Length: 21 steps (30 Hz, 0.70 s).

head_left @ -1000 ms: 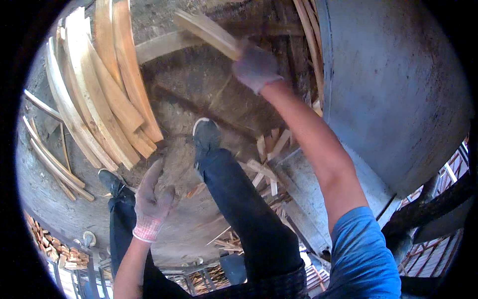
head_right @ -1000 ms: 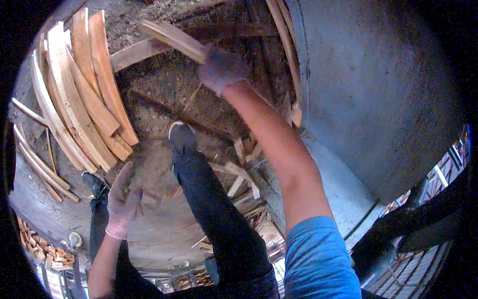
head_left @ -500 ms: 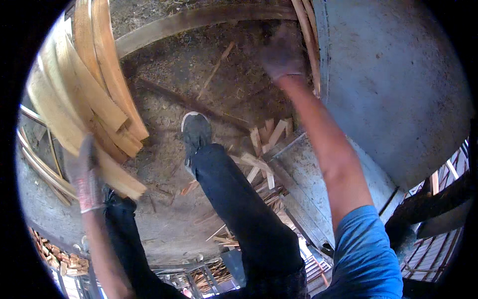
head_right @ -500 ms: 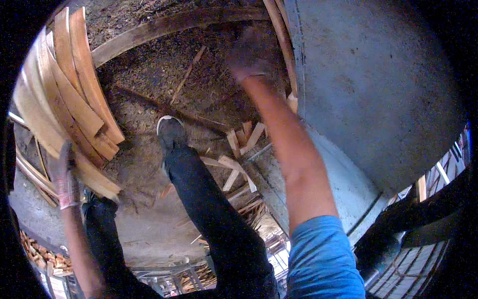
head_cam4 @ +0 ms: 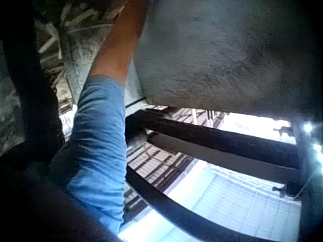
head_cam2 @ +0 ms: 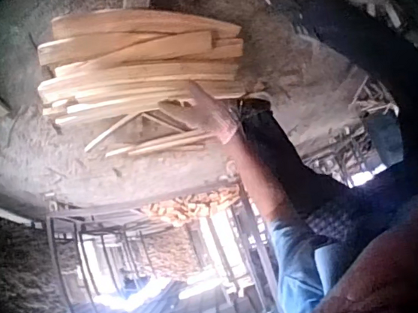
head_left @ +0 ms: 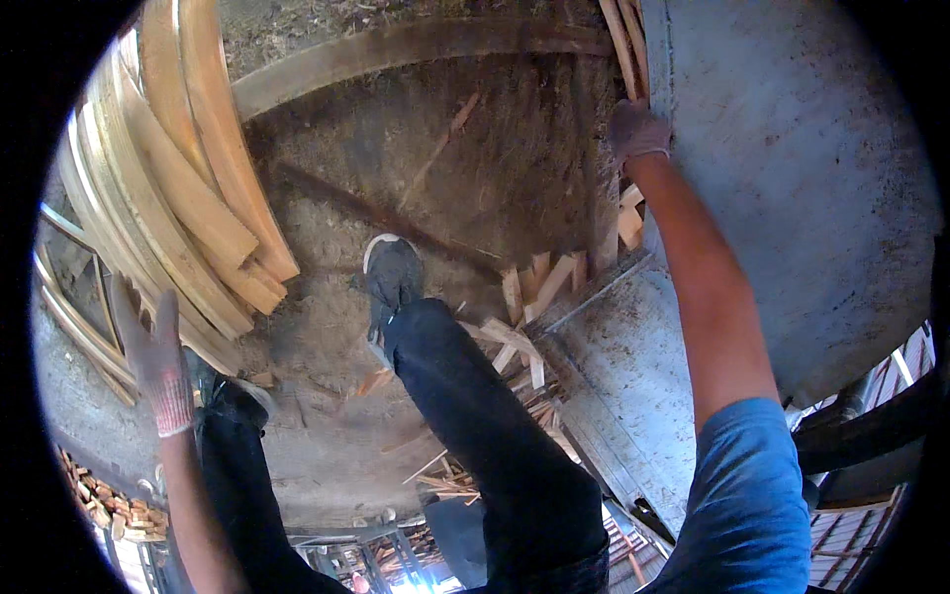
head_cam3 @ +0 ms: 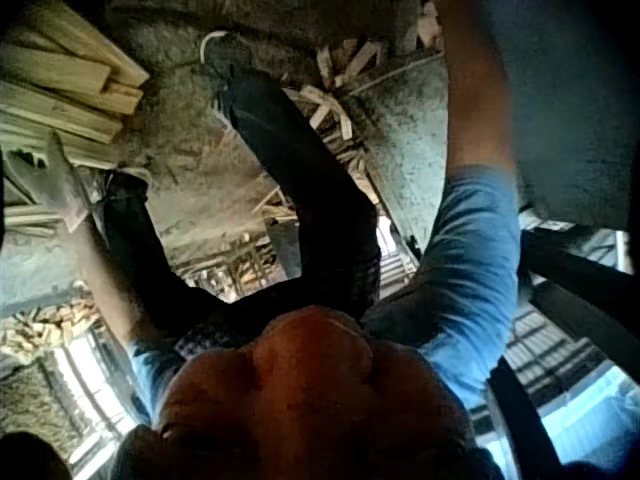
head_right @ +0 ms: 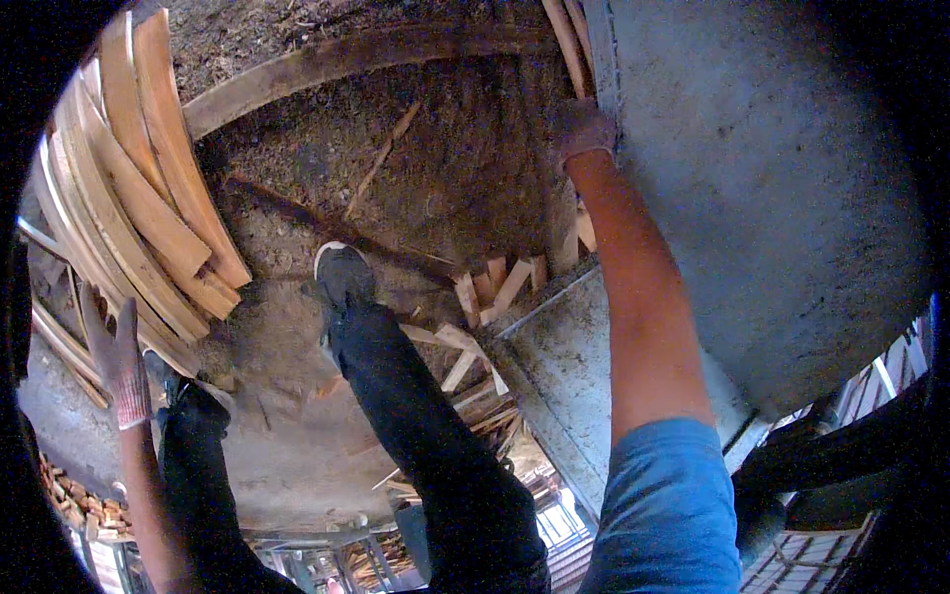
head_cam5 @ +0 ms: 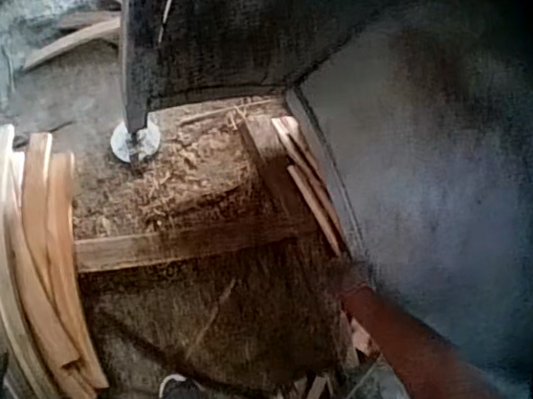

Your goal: The person gathers loose wooden planks from the floor of a workshop and stacks them into a neat pile. They repeatedly pick up bundles of wood, align them, and place them onto a growing stack, clearing the floor area in the process.

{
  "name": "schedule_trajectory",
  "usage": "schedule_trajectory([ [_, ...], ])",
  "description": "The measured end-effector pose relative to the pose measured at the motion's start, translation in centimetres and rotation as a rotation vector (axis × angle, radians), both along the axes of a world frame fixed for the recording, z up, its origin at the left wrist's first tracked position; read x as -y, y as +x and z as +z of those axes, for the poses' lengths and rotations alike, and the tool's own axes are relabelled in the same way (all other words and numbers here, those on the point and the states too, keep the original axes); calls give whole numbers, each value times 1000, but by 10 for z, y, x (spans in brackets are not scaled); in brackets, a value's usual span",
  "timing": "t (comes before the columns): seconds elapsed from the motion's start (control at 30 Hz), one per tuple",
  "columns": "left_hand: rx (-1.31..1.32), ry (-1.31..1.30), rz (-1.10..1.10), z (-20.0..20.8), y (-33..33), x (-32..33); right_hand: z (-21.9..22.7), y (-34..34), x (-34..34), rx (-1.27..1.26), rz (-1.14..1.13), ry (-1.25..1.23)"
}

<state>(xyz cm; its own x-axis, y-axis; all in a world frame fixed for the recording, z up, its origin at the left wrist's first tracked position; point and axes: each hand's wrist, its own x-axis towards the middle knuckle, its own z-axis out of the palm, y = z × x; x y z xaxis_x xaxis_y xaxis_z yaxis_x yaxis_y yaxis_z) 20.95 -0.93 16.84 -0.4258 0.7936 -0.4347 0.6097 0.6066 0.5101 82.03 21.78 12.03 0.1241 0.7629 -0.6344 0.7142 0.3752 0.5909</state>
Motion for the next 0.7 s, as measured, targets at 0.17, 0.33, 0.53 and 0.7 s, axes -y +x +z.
schedule_trajectory([
  [0.17, 54, -1, 49, 3, -2, 9, 2, -10, 8, -192, 337, 183],
  [0.33, 145, 37, 64, 5, -4, 25, -8, -6, -13, -93, 73, 193],
  [0.53, 93, 93, -87, -20, -34, 33, -18, -24, -64, 49, 12, 16],
  [0.7, -129, 146, -316, -21, -18, 25, -25, -27, -68, 131, 96, -31],
])
